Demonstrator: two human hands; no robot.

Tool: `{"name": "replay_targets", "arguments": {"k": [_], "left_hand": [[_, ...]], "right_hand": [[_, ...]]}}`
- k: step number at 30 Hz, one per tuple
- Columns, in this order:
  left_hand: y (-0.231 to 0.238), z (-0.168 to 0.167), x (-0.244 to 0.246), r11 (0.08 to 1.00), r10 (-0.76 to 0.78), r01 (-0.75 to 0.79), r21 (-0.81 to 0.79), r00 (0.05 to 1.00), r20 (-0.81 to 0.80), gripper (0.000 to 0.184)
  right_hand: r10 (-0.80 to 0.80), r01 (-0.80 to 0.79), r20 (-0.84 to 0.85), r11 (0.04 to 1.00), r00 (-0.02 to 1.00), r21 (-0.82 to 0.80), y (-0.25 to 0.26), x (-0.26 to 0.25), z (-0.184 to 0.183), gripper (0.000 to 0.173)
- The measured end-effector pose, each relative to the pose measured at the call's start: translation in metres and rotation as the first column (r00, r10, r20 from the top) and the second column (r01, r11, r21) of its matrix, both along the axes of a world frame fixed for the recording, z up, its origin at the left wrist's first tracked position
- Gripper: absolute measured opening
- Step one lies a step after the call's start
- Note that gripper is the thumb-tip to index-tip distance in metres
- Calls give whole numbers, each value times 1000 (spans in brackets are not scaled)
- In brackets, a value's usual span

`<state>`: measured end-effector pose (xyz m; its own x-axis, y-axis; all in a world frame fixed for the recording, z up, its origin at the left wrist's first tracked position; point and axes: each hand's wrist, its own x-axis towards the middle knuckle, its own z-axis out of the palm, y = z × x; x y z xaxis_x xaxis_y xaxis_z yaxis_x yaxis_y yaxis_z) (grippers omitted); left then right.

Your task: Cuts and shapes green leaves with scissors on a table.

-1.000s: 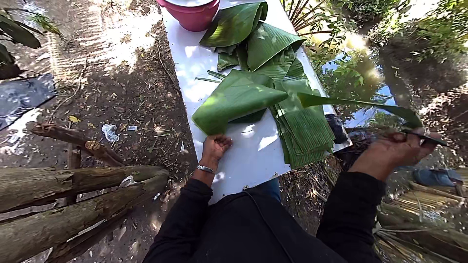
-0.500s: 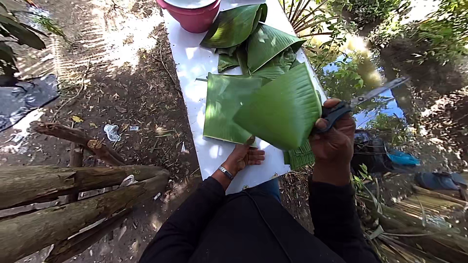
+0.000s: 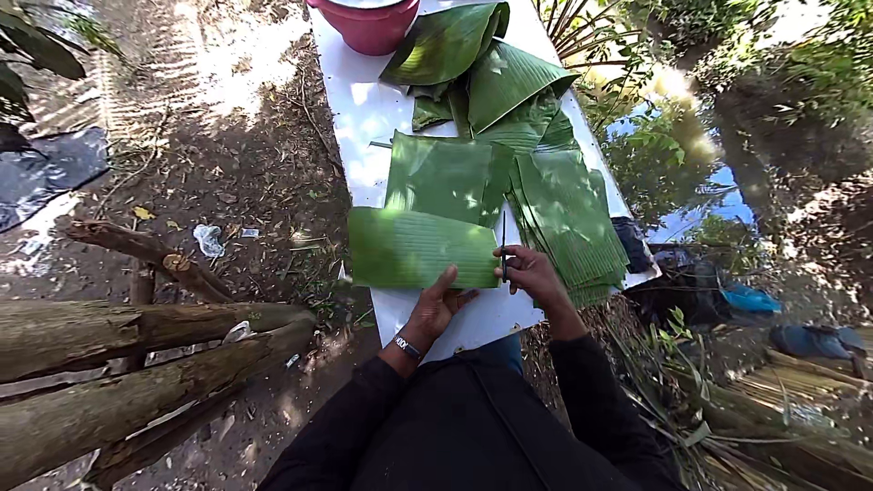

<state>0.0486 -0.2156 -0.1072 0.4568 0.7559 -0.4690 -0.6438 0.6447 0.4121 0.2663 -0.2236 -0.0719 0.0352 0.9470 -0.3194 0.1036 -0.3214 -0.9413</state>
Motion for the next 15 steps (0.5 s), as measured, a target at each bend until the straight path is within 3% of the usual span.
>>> {"name": "replay_targets", "arguments": {"k": [2, 4, 7, 11, 15], "left_hand": [[12, 0, 13, 971, 41, -68, -230, 992, -122, 36], [13, -9, 21, 946, 40, -94, -311, 984, -173, 37], [10, -15, 28, 934, 69, -120, -335, 985, -160, 39], [11, -11, 29, 931, 101, -147, -334, 984, -149, 37], [7, -11, 32, 941, 94, -134, -310, 986, -138, 38]], "right_hand": [[-54, 55, 43, 998, 998, -22, 0, -1, -16, 39], [-139, 144, 99, 988, 985, -47, -7, -5, -22, 41], [-166, 166, 17, 973, 986, -160, -38, -9, -19, 43], [-48, 0, -160, 958, 986, -286, -96, -18, -30, 37], [1, -65, -245, 965, 970, -253, -125, -25, -43, 46]]}}
